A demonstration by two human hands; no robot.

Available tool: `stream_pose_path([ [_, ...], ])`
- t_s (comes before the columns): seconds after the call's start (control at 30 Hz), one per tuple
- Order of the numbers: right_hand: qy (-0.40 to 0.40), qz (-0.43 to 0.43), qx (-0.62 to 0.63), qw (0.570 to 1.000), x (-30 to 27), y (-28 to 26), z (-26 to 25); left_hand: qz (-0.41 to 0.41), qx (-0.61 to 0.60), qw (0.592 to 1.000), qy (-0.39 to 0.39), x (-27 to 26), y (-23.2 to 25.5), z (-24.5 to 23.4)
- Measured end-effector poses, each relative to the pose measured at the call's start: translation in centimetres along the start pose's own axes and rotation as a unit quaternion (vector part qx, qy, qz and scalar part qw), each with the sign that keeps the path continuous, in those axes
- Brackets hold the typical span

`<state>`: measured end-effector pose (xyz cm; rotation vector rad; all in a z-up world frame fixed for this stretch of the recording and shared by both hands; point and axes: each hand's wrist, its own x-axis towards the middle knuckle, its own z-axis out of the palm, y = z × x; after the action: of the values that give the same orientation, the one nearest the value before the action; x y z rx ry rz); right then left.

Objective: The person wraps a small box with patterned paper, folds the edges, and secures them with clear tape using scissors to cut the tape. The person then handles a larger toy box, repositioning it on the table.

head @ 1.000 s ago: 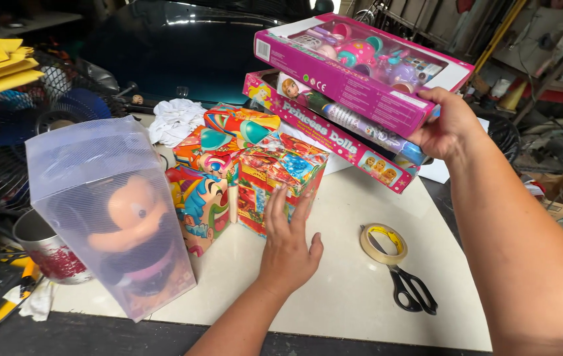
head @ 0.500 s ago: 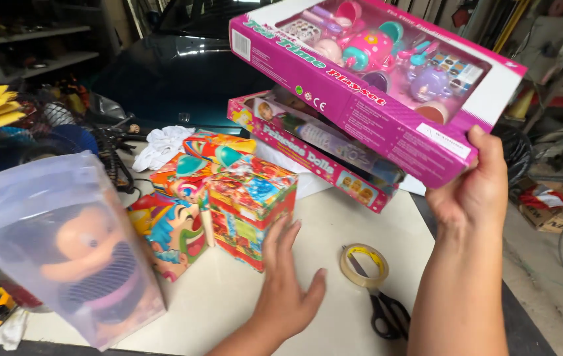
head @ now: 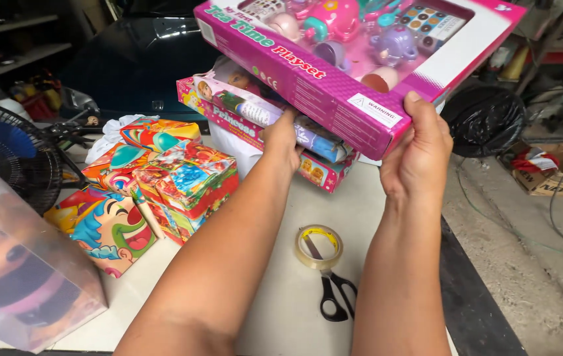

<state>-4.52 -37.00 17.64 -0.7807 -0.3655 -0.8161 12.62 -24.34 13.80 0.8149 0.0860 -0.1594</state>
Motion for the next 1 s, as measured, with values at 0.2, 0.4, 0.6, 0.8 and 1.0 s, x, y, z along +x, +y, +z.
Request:
stream_pose_path([
  [0.2,0.008,0.048,0.078,0.996,-0.1,0.1,0.8,0.056,-0.01,0.998,0.027,1.5,-0.6,-0.1],
  [0.4,-0.019,0.053,0.102,0.993,-0.9,0.0,1.7,0.063,-0.087,0.992,-0.072,-0.2,4.9,-1.7],
  [0.6,-0.028,0.012,0.109,0.994,-0.9,-0.3,2.2,0.135,-0.093,0.976,-0.143,-6.1,12.4,-6.6],
  [0.8,0.002,-0.004,0.112,0.994,0.0,0.4,0.7,0.347,0.037,0.933,-0.085,-14.1,14.4,-13.1],
  [1.0,0.06,-0.041,0.036,0.997,1.0,3.7,0.8,0.476,0.134,0.869,-0.025,-17.9,12.9,-17.1],
])
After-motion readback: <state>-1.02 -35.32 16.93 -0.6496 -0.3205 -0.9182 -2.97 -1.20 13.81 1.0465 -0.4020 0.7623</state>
